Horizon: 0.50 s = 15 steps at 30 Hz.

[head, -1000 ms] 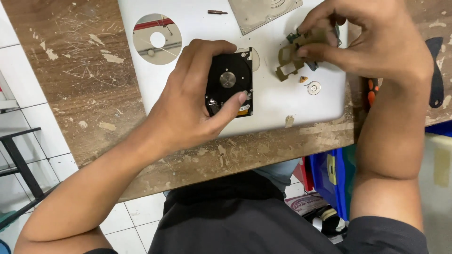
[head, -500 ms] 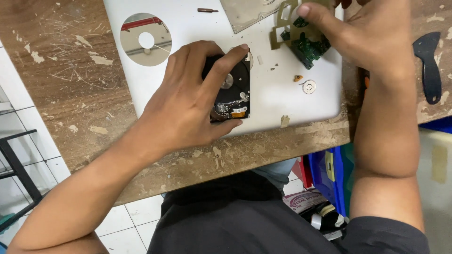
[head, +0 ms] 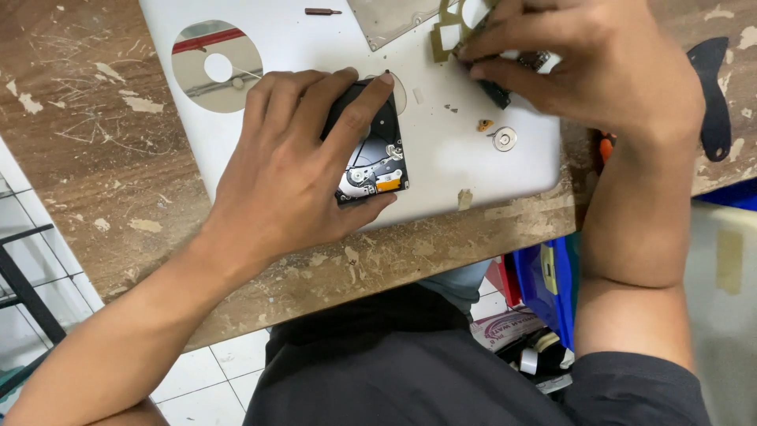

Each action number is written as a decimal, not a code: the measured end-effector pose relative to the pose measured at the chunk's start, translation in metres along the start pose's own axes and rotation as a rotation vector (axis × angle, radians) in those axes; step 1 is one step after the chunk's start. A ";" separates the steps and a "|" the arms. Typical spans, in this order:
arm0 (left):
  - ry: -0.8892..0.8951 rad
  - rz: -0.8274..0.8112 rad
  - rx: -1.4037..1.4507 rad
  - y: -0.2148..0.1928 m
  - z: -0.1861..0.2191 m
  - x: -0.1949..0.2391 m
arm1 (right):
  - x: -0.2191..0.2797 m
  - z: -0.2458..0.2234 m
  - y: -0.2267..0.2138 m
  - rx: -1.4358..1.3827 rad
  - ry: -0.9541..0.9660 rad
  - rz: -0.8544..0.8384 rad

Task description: The person assembles a hard drive by placing a circular metal component and a small black ring onto the drive's internal mechanism. They then use a rotary tool to work on the drive's surface.

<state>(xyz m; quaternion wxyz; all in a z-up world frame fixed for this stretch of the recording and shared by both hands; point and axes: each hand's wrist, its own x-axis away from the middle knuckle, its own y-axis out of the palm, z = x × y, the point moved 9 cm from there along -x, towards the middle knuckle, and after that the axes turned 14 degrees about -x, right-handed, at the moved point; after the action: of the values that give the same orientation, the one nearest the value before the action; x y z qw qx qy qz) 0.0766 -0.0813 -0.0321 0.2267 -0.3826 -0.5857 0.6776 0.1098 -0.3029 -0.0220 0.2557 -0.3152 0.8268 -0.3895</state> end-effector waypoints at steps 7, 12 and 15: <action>0.003 0.002 0.024 0.001 -0.002 0.001 | -0.013 -0.023 0.014 -0.218 -0.119 -0.179; -0.019 0.061 0.157 -0.007 -0.015 0.000 | -0.010 -0.023 0.018 -0.117 -0.099 -0.202; -0.053 0.144 0.321 -0.020 -0.033 0.000 | -0.010 -0.024 0.022 -0.062 -0.082 -0.217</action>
<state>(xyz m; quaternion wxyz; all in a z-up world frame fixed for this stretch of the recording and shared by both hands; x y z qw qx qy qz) 0.0994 -0.0569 -0.0130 0.2202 -0.3643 -0.4468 0.7869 0.0934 -0.2731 -0.0249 0.2355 -0.4262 0.7885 -0.3758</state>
